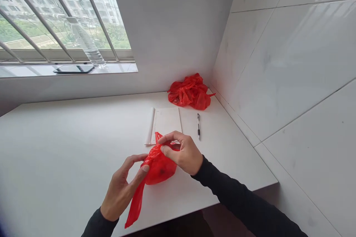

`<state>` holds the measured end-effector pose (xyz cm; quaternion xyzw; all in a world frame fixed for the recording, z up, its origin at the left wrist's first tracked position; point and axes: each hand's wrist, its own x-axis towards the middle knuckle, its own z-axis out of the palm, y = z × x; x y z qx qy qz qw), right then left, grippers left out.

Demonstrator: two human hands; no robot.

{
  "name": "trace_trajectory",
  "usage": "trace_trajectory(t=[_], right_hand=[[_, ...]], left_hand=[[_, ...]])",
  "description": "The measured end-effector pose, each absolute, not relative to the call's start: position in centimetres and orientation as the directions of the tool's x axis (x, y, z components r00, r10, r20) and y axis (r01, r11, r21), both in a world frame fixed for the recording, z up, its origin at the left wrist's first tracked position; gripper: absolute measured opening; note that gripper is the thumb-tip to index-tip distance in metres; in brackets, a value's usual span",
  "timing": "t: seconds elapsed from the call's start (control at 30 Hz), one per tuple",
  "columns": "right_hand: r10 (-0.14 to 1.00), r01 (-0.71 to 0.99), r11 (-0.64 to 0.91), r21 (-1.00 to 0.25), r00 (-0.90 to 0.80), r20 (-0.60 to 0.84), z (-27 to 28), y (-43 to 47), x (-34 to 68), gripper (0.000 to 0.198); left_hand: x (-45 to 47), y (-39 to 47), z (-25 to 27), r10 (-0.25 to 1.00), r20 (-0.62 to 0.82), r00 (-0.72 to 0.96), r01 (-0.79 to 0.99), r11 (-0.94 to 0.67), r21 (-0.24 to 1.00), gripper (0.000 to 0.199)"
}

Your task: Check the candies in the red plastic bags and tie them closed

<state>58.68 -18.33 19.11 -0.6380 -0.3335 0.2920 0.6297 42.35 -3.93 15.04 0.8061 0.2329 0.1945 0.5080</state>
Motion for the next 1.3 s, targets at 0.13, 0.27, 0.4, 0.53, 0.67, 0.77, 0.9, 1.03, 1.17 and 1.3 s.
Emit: trace_trajectory(t=[0.13, 0.27, 0.4, 0.53, 0.67, 0.77, 0.9, 1.03, 1.17, 1.3], right_hand=[[0.761, 0.171, -0.047, -0.984, 0.644, 0.076, 19.0, -19.7, 59.3, 0.019], [0.691, 0.169, -0.125, -0.978, 0.722, 0.036, 18.1, -21.1, 60.8, 0.019], [0.724, 0.226, -0.185, -0.957, 0.689, 0.023, 17.6, -21.2, 60.1, 0.023], [0.823, 0.361, -0.188, -0.913, 0.566, 0.054, 18.1, -20.2, 58.3, 0.026], [0.810, 0.343, -0.169, -0.924, 0.582, 0.068, 18.1, -20.4, 58.7, 0.019], [0.725, 0.270, -0.193, -0.943, 0.687, 0.048, 17.7, -21.3, 60.0, 0.023], [0.699, 0.196, -0.159, -0.968, 0.715, 0.030, 17.8, -21.7, 60.0, 0.027], [0.783, 0.183, -0.137, -0.973, 0.623, 0.007, 18.7, -21.2, 58.9, 0.037], [0.708, 0.197, -0.110, -0.974, 0.703, 0.062, 18.7, -21.1, 59.4, 0.027], [0.615, 0.191, -0.104, -0.976, 0.784, 0.088, 18.4, -21.4, 59.7, 0.023]], left_hand=[[41.1, -4.1, 15.5, 0.630, 0.094, 0.771, 0.240, -0.424, 0.873, 0.023], [39.5, -3.0, 15.7, 0.784, 0.019, 0.621, 0.362, -0.309, 0.879, 0.029], [39.0, -3.4, 15.7, 0.775, 0.142, 0.616, 0.268, -0.375, 0.887, 0.033], [39.8, -4.6, 16.1, 0.660, 0.275, 0.699, 0.195, -0.546, 0.814, 0.034], [39.6, -3.8, 16.3, 0.763, 0.210, 0.611, 0.298, -0.468, 0.832, 0.022], [38.8, -2.7, 16.6, 0.891, 0.073, 0.447, 0.373, -0.260, 0.891, 0.032], [38.8, -2.5, 17.1, 0.888, 0.066, 0.456, 0.293, -0.219, 0.931, 0.039], [39.7, -3.2, 17.8, 0.833, 0.099, 0.544, 0.360, -0.338, 0.870, 0.042], [39.6, -2.8, 18.4, 0.896, 0.120, 0.428, 0.403, -0.308, 0.862, 0.036], [38.7, -2.3, 19.3, 0.920, 0.219, 0.326, 0.439, -0.352, 0.826, 0.033]])
